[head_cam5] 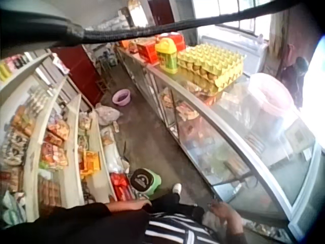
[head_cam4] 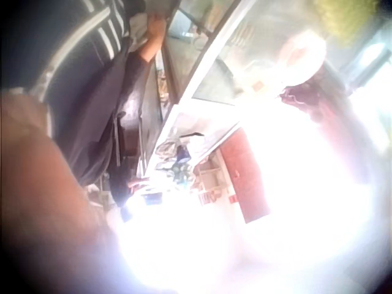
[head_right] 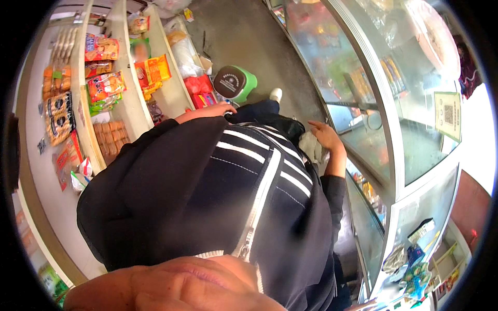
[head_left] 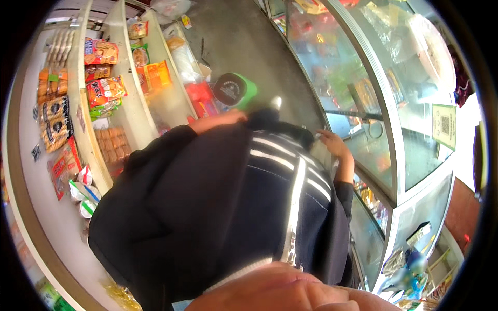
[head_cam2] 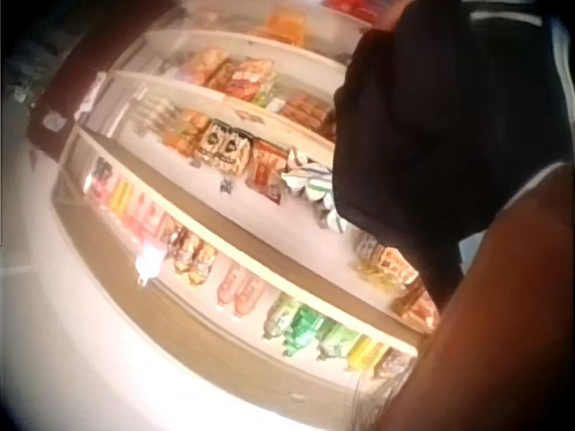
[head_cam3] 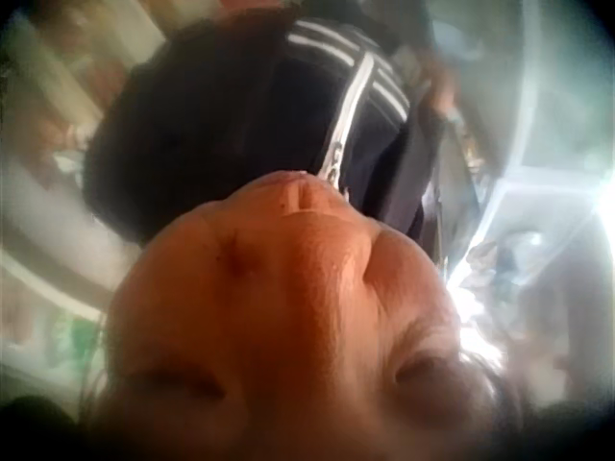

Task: The person cleans the glass surface of a refrigerated display case using a cloth. They move various packaged food items, including boxes and plastic containers, aside to wipe the glass underneath and then return them to their original positions.

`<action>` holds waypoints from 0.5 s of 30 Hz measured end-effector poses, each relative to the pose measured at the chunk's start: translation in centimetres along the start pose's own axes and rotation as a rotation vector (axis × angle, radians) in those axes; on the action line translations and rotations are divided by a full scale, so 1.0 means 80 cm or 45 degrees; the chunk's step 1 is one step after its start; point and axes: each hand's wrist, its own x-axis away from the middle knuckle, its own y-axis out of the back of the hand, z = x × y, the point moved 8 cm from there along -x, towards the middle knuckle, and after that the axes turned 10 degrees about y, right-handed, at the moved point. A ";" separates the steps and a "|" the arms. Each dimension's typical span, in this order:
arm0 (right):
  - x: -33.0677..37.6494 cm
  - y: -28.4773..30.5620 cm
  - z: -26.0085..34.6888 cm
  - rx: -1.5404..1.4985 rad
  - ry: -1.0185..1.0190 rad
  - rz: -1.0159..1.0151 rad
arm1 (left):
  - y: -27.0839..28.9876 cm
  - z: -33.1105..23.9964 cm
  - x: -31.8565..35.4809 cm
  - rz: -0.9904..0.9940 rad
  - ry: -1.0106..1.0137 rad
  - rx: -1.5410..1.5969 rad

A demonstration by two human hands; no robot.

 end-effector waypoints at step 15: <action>-0.014 -0.044 -0.001 -0.264 -0.118 -0.117 | 0.103 0.058 -0.078 0.515 -0.223 0.380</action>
